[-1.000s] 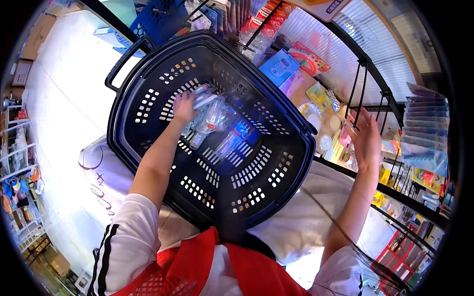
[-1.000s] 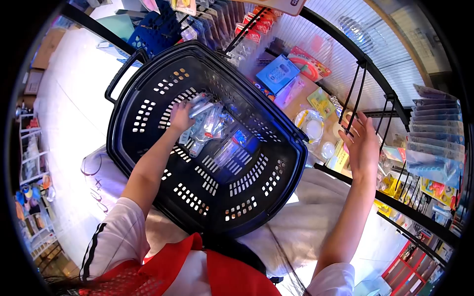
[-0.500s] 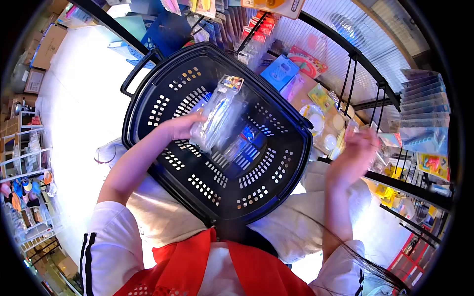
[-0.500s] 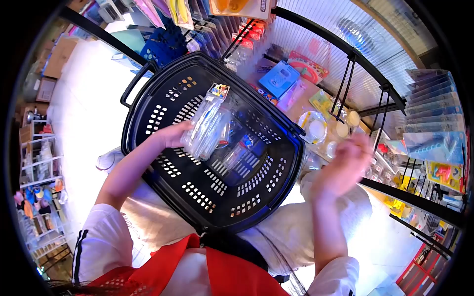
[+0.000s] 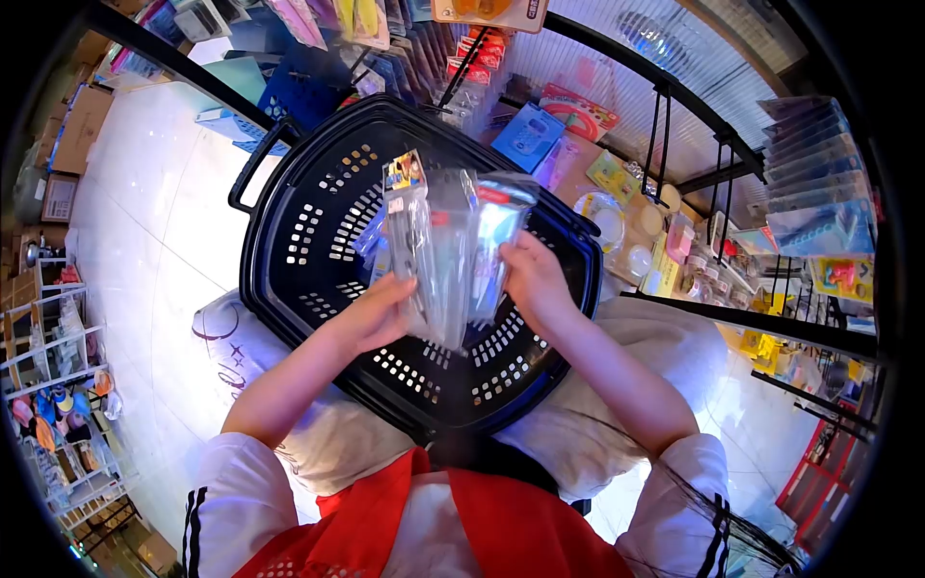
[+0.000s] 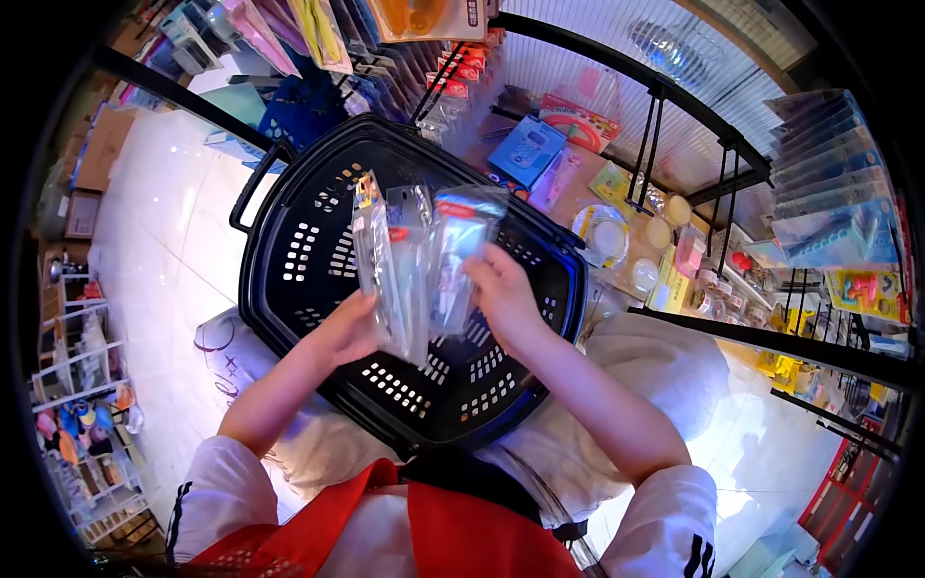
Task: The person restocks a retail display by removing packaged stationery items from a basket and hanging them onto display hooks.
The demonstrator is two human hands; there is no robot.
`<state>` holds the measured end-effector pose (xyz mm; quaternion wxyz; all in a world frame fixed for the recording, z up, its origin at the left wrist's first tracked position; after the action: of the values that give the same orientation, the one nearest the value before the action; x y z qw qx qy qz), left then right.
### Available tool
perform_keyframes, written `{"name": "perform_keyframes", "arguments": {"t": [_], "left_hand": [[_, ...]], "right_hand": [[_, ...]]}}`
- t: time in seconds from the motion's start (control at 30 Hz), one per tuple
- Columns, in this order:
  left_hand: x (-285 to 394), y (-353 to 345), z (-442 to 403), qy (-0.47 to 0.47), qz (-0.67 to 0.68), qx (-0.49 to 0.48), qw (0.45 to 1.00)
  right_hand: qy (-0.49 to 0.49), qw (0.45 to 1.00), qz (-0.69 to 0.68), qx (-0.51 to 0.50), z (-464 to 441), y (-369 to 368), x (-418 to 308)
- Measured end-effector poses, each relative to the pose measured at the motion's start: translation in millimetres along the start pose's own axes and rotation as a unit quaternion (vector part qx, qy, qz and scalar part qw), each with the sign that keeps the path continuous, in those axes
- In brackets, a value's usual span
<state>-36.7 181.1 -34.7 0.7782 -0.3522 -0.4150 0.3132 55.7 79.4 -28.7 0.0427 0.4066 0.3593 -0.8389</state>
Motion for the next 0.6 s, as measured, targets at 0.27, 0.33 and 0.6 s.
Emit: {"name": "perform_keyframes", "arguments": {"t": [0.27, 0.33, 0.6], "left_hand": [[18.8, 4.9, -11.4, -0.047, -0.051, 0.089, 0.994], [19.1, 5.1, -10.7, -0.054, -0.057, 0.098, 0.992], [0.3, 1.5, -11.6, -0.026, -0.080, 0.076, 0.994]], "right_hand": [[0.083, 0.989, 0.090, 0.081, -13.3, 24.4, -28.1], [0.093, 0.988, 0.081, 0.089, -14.7, 23.2, -30.9], [-0.045, 0.998, -0.049, 0.004, -8.2, -8.6, 7.4]]}}
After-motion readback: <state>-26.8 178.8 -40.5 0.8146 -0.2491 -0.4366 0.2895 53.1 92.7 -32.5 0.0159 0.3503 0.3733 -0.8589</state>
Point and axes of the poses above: each hand's wrist, its own z-axis away from the middle knuckle, its own y-axis out of the back of the hand, x = y × z, the point moved 9 cm from there along -z, towards the middle knuckle, and after that the axes turned 3 degrees about z, right-handed, at the moved point
